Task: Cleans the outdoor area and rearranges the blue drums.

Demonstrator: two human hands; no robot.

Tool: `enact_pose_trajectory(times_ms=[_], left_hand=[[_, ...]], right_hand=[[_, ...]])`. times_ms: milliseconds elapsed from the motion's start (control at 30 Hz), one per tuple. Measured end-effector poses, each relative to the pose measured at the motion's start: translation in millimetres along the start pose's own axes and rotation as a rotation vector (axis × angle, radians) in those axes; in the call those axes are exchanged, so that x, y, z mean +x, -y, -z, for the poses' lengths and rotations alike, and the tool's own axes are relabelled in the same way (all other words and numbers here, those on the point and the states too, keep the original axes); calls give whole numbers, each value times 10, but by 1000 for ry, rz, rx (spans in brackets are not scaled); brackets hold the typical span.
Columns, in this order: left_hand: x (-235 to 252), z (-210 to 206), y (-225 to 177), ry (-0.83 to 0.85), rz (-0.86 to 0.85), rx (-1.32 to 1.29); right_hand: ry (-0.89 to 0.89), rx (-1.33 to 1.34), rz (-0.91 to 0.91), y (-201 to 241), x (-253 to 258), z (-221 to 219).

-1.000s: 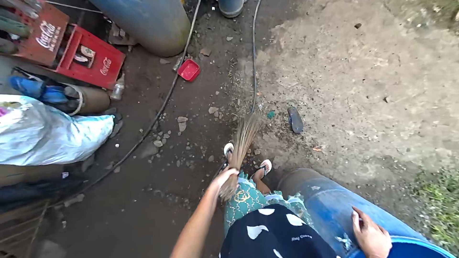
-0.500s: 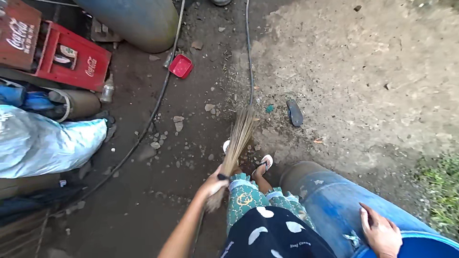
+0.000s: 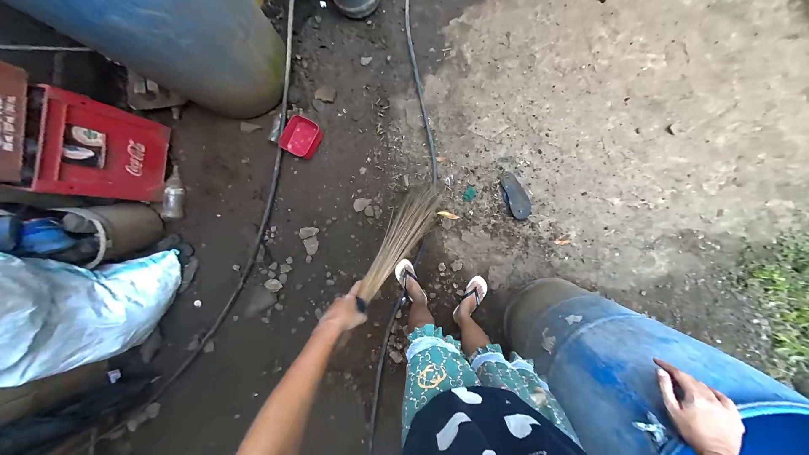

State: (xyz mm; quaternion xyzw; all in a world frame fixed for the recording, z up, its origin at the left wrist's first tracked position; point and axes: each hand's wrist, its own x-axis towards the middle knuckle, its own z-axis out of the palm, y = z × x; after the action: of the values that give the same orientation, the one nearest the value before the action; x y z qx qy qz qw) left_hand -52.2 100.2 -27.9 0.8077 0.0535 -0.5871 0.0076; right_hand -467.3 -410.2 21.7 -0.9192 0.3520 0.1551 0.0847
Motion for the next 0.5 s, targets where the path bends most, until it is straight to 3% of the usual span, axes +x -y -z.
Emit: enact_pose_trajectory(times_ms=[67,133,233,367,433,500], left_hand=[[-129,285,519,-64,21,40],[-93,444,762,-128,90,56],[269,401,455,-206,141,-14],[677,360,-318,-61,41,72],[577,562,-251,-24,-28,146],[374,944,201,-91,-51,194]], right_hand=[[-4,5,-5,7,7,-24],[-24,10,-15,-16,-4,-61],[-6,-14,-52,-16,-6,-67],[94,-34,-86,18,10,21],[88,-29,-67,-55,-3,-3],[95,-14,-60,-22,3,32]])
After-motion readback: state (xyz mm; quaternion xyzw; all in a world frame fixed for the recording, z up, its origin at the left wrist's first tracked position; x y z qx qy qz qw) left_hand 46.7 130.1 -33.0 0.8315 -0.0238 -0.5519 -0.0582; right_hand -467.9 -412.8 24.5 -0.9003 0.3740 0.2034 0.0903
